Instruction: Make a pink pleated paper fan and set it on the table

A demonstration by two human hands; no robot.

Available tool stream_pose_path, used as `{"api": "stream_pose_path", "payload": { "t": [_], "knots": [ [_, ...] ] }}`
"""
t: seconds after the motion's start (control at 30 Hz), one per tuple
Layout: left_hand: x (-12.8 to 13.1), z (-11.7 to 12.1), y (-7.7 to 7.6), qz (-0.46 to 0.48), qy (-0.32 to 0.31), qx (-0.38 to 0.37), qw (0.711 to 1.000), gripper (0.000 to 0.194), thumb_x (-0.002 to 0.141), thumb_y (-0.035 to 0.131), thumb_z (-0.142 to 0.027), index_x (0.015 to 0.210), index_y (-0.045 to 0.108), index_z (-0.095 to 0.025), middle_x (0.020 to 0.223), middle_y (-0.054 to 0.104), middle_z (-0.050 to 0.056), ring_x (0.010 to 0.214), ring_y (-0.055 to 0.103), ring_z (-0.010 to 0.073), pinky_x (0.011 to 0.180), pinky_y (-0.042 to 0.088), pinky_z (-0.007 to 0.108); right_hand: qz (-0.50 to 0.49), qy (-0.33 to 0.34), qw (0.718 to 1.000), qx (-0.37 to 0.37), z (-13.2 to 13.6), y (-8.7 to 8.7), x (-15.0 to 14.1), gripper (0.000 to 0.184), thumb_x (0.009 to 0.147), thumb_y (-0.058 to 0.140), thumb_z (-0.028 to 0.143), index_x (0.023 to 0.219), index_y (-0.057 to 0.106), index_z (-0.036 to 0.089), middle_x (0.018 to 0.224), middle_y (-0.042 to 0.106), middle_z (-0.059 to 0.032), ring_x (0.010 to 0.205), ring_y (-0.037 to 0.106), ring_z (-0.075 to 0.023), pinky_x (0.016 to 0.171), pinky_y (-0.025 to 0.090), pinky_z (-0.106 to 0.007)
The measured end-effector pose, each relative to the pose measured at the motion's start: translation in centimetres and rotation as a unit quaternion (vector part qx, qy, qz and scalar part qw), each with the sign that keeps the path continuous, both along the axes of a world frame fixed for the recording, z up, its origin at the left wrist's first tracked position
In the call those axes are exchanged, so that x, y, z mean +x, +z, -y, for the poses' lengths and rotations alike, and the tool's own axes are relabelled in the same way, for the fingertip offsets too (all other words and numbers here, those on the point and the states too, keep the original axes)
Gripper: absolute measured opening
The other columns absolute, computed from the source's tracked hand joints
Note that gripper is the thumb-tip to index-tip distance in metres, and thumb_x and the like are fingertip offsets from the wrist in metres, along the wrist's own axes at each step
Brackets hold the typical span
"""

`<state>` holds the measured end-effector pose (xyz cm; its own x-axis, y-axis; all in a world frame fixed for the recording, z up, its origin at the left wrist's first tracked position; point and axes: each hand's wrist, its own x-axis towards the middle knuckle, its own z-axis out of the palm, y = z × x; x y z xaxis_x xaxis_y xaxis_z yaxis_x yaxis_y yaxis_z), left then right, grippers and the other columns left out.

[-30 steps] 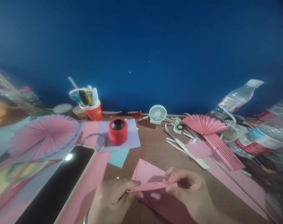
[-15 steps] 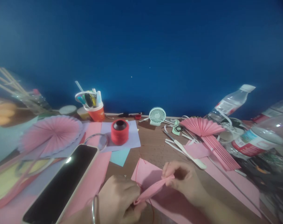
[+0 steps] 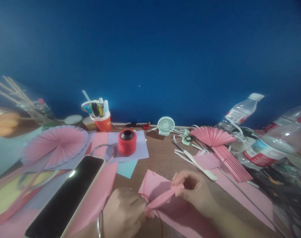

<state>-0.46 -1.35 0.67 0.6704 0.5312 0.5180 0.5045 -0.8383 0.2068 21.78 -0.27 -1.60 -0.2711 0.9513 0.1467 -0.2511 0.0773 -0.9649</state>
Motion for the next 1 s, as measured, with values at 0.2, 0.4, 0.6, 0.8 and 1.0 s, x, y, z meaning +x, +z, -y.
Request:
{"api": "stream_pose_path", "payload": {
  "t": [0.2,0.4,0.6,0.8,1.0],
  "knots": [
    [-0.3,0.0,-1.5,0.014,0.013,-0.019,1.0,0.033,0.086,0.034,-0.024,0.057,0.049,-0.018,0.046,0.048,0.0,0.042,0.045,0.0119,0.043,0.03,0.025,-0.035,0.009,0.999,-0.026,0.4,0.4,-0.8,0.069,0.053,0.074,0.045,0.113,0.045,0.03,0.11,0.053,-0.0056,0.096,0.053,-0.0221,0.075,0.044,-0.029],
    [0.1,-0.1,-0.5,0.015,0.04,0.037,0.998,0.041,0.087,0.032,-0.025,0.049,0.044,-0.019,0.04,0.044,-0.001,0.036,0.041,0.0113,0.038,0.025,0.025,-0.026,0.033,0.999,0.011,0.9,1.0,-1.1,0.06,0.071,0.05,0.059,0.122,0.036,0.03,0.13,0.039,-0.0061,0.122,0.029,-0.0271,0.095,0.032,-0.037],
    [-0.3,-0.4,-1.3,-0.043,0.015,0.03,0.998,0.037,0.088,0.03,-0.025,0.057,0.049,-0.018,0.047,0.05,0.0,0.042,0.045,0.0129,0.041,0.028,0.025,-0.027,0.012,1.0,-0.007,0.9,1.5,-1.4,0.047,0.075,0.049,0.053,0.113,0.042,0.025,0.118,0.05,-0.0084,0.11,0.045,-0.0257,0.089,0.038,-0.036],
    [-0.2,-0.4,-1.2,-0.107,0.134,-0.102,0.98,0.028,0.081,0.044,-0.038,0.062,0.049,-0.018,0.058,0.056,0.001,0.05,0.049,0.0153,0.047,0.03,0.025,0.012,-0.052,0.998,-0.036,0.4,0.8,-1.6,0.035,0.076,0.057,0.029,0.108,0.043,0.024,0.104,0.057,-0.006,0.093,0.055,-0.0204,0.078,0.044,-0.032],
    [0.7,0.0,-0.4,0.133,0.13,-0.327,0.927,0.027,0.084,0.039,-0.034,0.068,0.054,-0.018,0.064,0.056,0.0,0.059,0.049,0.0137,0.055,0.034,0.022,0.053,-0.099,0.992,0.05,0.3,1.1,-1.6,0.03,0.077,0.055,0.027,0.106,0.046,0.022,0.103,0.058,-0.0061,0.087,0.058,-0.0189,0.079,0.045,-0.032]
  ]
}}
